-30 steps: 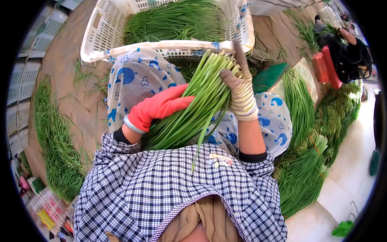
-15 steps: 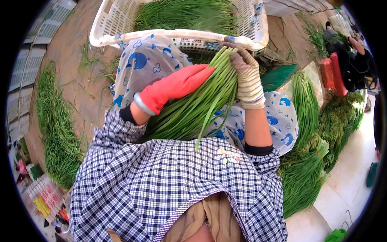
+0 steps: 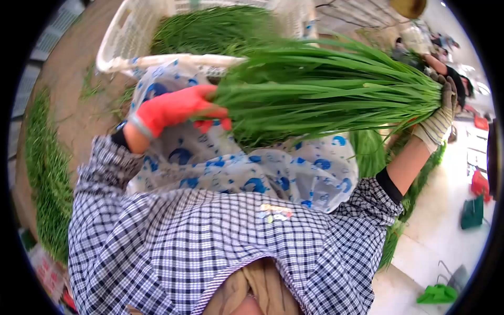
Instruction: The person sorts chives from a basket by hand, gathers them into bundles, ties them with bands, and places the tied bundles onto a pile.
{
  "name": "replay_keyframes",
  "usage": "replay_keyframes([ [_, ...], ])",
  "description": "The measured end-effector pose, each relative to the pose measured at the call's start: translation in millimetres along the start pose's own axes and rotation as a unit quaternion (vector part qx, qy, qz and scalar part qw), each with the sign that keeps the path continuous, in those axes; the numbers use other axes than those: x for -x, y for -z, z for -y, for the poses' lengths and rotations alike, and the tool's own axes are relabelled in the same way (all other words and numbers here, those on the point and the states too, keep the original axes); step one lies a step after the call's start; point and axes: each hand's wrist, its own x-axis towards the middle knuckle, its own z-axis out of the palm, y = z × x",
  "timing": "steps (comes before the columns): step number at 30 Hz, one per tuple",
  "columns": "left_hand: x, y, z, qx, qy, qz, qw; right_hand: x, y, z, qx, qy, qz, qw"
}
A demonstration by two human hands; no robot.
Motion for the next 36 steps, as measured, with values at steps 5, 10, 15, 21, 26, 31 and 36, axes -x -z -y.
replay_keyframes([
  [5,6,-2,9,0.081,-0.04,-0.126,0.988,-16,34,25,0.076,0.033,-0.071,0.994],
  [10,-10,-22,-2,-0.034,-0.17,-0.248,0.953,-17,12,34,0.125,0.04,-0.083,0.988],
  [15,-36,-56,-78,-0.08,-0.255,-0.246,0.932,-8,-33,39,0.111,0.032,-0.005,0.993],
  [21,-120,-76,-131,-0.346,-0.5,-0.353,0.711,27,-94,19,0.141,0.024,0.058,0.988],
  [26,-108,-64,-143,-0.244,-0.505,-0.253,0.789,49,-104,9,0.099,-0.033,0.067,0.992],
  [31,-97,-58,-162,-0.112,-0.5,-0.141,0.847,65,-114,-14,0.101,-0.055,0.098,0.988],
  [36,-125,-52,-174,0.485,-0.361,0.189,0.773,88,-133,-28,-0.008,-0.132,0.032,0.991],
])
